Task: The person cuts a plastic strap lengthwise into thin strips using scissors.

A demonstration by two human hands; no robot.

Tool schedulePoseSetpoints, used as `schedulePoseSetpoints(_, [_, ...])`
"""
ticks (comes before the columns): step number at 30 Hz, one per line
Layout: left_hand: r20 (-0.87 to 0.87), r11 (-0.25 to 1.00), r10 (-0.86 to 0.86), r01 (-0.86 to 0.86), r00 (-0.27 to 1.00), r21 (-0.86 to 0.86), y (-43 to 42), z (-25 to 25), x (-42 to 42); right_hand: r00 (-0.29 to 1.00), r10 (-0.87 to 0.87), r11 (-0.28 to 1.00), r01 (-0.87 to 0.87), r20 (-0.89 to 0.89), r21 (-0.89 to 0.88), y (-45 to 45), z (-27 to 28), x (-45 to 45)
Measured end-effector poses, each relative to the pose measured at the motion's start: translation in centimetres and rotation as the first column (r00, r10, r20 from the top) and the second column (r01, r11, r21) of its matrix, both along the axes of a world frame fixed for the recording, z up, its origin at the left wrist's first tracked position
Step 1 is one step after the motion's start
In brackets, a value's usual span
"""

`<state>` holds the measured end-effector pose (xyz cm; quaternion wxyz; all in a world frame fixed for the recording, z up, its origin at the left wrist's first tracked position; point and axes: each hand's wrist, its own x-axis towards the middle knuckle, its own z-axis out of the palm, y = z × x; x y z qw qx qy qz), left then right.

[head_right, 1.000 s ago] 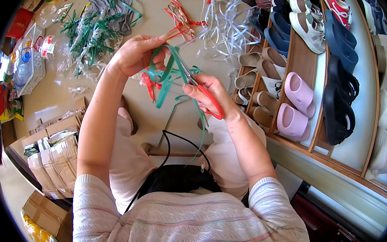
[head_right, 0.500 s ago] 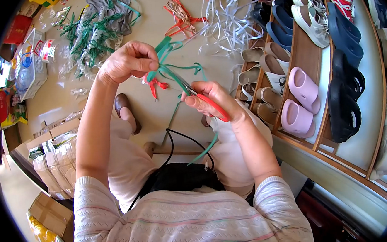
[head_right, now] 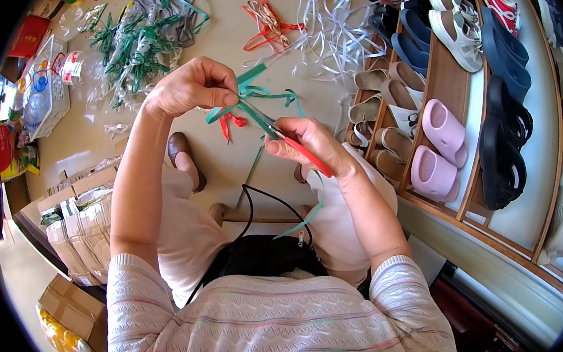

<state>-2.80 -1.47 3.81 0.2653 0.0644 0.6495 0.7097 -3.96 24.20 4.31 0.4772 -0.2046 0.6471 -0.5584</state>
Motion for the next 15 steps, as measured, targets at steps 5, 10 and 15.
schedulePoseSetpoints(5, [-0.024, 1.000, -0.003, 0.003, 1.000, -0.017, -0.02, -0.09, -0.05, 0.999, -0.002, 1.000, 0.002, 0.032, 0.000, -0.19, 0.71, 0.00])
schedulePoseSetpoints(10, [-0.019, 1.000, -0.010, 0.009, 1.000, -0.008, -0.04, -0.30, -0.12, 0.997, -0.026, 1.000, 0.027, 0.067, -0.005, -0.07, 0.41, 0.18])
schedulePoseSetpoints(15, [-0.053, 1.000, -0.006, 0.007, 0.999, 0.012, 0.10, -0.11, -0.01, 0.993, -0.042, 0.998, 0.037, 0.108, 0.045, -0.05, 0.80, 0.21])
